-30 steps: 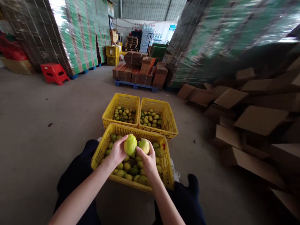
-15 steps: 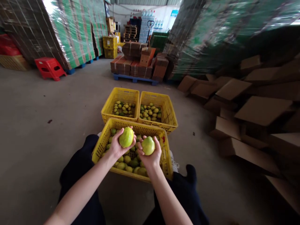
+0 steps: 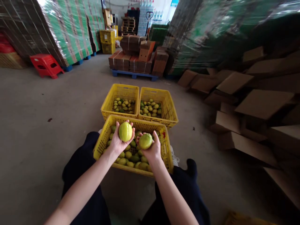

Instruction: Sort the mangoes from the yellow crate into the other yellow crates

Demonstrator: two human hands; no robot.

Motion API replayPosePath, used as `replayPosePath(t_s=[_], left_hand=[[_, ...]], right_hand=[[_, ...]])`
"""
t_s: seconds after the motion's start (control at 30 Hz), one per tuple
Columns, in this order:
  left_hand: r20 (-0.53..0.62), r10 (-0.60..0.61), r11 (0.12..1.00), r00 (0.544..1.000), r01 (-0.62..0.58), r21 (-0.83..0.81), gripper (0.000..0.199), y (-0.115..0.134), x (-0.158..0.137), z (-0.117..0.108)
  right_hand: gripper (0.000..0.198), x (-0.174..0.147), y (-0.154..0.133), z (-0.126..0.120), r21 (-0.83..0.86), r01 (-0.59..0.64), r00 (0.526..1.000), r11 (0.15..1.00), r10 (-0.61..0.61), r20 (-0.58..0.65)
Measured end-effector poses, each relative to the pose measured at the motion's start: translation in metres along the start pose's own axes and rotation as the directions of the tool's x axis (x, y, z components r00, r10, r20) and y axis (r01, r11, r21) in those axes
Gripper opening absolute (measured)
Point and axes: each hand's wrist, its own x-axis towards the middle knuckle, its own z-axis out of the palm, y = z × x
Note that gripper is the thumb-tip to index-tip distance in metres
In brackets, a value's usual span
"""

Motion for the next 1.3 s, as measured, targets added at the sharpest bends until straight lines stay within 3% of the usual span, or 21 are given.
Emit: replayPosePath(t_s=[0.17, 0.27, 0.33, 0.43, 0.5, 0.6, 0.7, 0.8, 0.9, 0.97, 1.1, 1.2, 1.3], left_hand=[[-0.029, -0.065, 0.998, 0.997, 0.065, -0.015, 0.040, 0.006, -0.004, -0.001], [0.001, -0.033, 0.996, 0.999, 0.033, 0.079, 0.040, 0.007, -0.004, -0.004], [0.124, 0.028, 0.971, 0.992, -0.057, 0.232, 0.035, 0.005, -0.003, -0.008], [0.388, 0.041, 0.865, 0.921, -0.227, 0.447, 0.026, 0.001, -0.001, -0.014], [0.484, -0.011, 0.814, 0.875, -0.273, 0.512, 0.026, -0.002, -0.002, -0.017], [0.501, -0.047, 0.795, 0.864, -0.271, 0.542, 0.029, -0.004, -0.003, -0.019], [0.459, -0.006, 0.809, 0.888, -0.266, 0.524, 0.029, -0.005, -0.004, -0.017], [0.341, 0.074, 0.873, 0.937, -0.226, 0.432, 0.026, -0.009, -0.005, -0.013], [0.154, 0.134, 0.962, 0.979, -0.166, 0.218, 0.028, -0.011, -0.005, -0.009], [0.079, 0.111, 0.990, 0.991, -0.117, 0.084, 0.034, -0.012, -0.004, -0.006], [0.024, 0.047, 0.998, 0.999, -0.048, 0.027, 0.039, -0.011, -0.002, -0.004], [-0.033, 0.020, 0.998, 0.999, -0.018, 0.061, 0.040, -0.009, -0.004, -0.002], [-0.076, 0.009, 0.996, 0.997, -0.002, 0.085, 0.035, -0.006, -0.009, -0.003]], right_hand=[[0.030, 0.000, 0.000, -0.005, -0.024, -0.043, 0.992, 0.999, 0.046, 0.121], [0.034, -0.002, 0.003, -0.006, -0.133, 0.111, 0.970, 0.985, -0.078, 0.232], [0.035, -0.003, 0.005, -0.005, -0.234, 0.299, 0.919, 0.925, -0.213, 0.332], [0.035, -0.006, 0.006, -0.004, -0.313, 0.520, 0.810, 0.795, -0.342, 0.477], [0.036, -0.007, 0.006, -0.005, -0.323, 0.567, 0.776, 0.758, -0.360, 0.517], [0.036, -0.009, 0.006, -0.006, -0.318, 0.578, 0.764, 0.752, -0.362, 0.533], [0.039, -0.011, 0.005, -0.004, -0.313, 0.556, 0.771, 0.770, -0.337, 0.541], [0.040, -0.011, 0.005, -0.002, -0.284, 0.449, 0.832, 0.847, -0.280, 0.479], [0.036, -0.006, 0.004, -0.001, -0.208, 0.198, 0.953, 0.958, -0.138, 0.270], [0.032, -0.002, 0.003, -0.003, -0.132, 0.028, 0.993, 0.991, -0.012, 0.120], [0.022, 0.007, 0.001, -0.007, -0.008, -0.056, 0.997, 0.998, 0.056, 0.058], [0.017, 0.011, 0.000, -0.009, -0.009, -0.068, 0.994, 0.998, 0.069, 0.086], [0.024, 0.011, 0.000, -0.011, -0.038, -0.074, 0.982, 0.997, 0.080, 0.173]])
